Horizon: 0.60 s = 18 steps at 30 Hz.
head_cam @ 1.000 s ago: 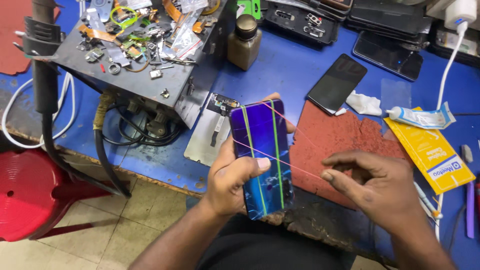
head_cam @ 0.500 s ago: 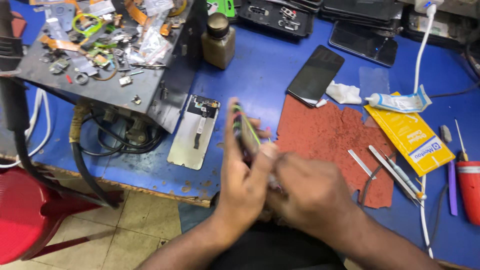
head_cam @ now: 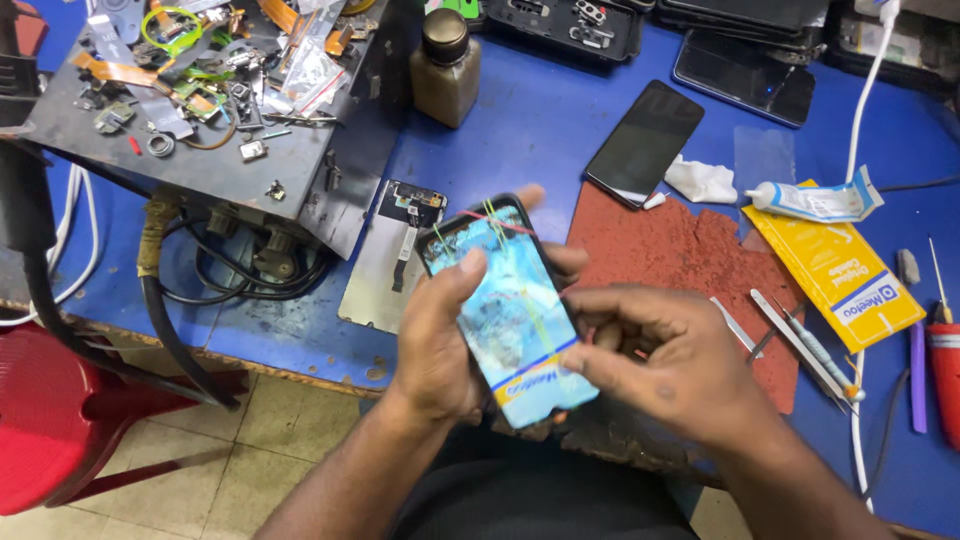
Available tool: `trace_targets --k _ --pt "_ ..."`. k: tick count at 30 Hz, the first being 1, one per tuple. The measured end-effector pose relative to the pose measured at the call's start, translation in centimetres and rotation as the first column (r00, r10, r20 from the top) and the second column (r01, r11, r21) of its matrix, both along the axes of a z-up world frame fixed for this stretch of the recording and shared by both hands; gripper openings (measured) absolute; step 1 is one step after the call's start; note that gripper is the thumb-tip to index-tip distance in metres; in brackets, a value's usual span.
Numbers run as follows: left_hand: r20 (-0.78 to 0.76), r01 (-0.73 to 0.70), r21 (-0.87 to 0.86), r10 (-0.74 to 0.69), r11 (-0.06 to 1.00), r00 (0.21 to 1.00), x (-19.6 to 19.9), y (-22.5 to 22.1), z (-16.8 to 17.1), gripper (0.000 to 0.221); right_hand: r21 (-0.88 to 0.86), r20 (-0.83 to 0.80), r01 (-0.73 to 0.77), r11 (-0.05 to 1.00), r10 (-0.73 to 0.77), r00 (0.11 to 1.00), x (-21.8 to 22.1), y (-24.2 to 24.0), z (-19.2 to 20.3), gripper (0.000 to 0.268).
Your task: The person cleans the internal frame of a mobile device using a cloth, applies adhesive from a tube to the perimeter, and secures a new screen component onto the frame using rubber bands to hold it in place.
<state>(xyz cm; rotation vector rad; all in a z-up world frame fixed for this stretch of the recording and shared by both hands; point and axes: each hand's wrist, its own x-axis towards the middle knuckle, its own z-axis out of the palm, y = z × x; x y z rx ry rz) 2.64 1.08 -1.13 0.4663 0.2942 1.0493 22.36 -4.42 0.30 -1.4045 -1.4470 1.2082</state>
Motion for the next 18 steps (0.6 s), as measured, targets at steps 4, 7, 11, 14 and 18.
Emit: trace_targets --k 4,7,11,14,18 --pt "-0.438 -0.316 0.267 0.407 0.911 0.802 1.9 -0.8 -0.4 0.069 0.283 0.282 0.107 0.953 -0.19 0.94 -2.0 0.3 0.3 0.039" --pt "-0.591 -0.174 0.366 0.373 0.914 0.715 1.9 -2.4 -1.2 0.08 0.48 0.519 -0.182 0.858 -0.111 0.848 -3.1 -0.2 1.8 0.033" --pt "-0.543 -0.106 0.109 0.149 0.988 0.826 1.8 -0.6 -2.6 0.028 0.56 0.683 -0.504 0.657 -0.021 0.731 -2.9 0.4 3.4 0.022" --pt "-0.476 -0.094 0.01 0.088 0.995 0.875 0.5 -0.1 -2.3 0.026 0.55 0.728 -0.519 0.655 -0.072 0.681 -2.0 0.3 4.2 0.018" --pt "-0.363 -0.126 0.015 0.122 0.992 0.924 -0.2 0.2 -1.1 0.033 0.538 0.734 -0.502 0.677 -0.083 0.674 -1.2 0.1 3.9 0.019"
